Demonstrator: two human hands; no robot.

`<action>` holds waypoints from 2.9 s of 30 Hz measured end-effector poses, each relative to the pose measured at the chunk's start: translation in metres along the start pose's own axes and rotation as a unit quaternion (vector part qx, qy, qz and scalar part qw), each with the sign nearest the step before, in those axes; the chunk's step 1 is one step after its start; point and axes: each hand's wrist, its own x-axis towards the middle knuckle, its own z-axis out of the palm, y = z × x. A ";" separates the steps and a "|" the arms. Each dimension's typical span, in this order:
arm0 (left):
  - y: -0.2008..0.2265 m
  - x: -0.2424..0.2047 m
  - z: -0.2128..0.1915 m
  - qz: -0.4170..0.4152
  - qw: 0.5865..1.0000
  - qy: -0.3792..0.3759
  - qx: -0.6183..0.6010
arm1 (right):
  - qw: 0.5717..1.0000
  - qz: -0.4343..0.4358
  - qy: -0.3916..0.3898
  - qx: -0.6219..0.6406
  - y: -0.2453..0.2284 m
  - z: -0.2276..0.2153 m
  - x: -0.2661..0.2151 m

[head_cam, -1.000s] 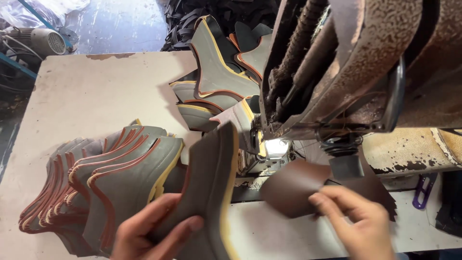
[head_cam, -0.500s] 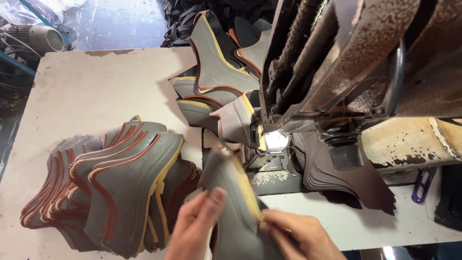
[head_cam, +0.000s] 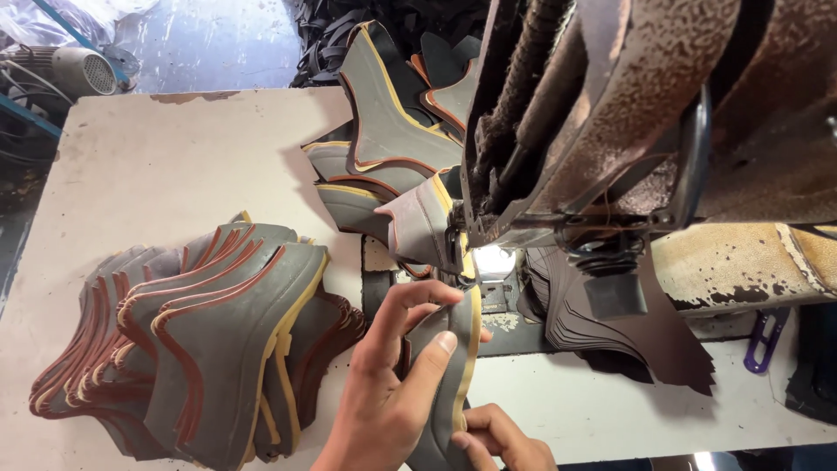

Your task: Stitch together various leather and foam components for shoes using an industrial sewing machine.

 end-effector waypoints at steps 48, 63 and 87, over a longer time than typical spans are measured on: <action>-0.015 0.025 -0.012 0.006 0.998 0.057 -0.010 | 0.955 -0.114 0.077 0.262 -0.142 -0.021 0.036; -0.013 0.067 -0.009 0.090 0.989 0.103 -0.060 | 0.914 0.096 0.253 -0.302 -0.094 -0.163 0.079; 0.013 -0.047 -0.089 -0.060 0.984 0.122 0.115 | 0.980 -0.155 0.124 -0.027 -0.102 -0.089 0.000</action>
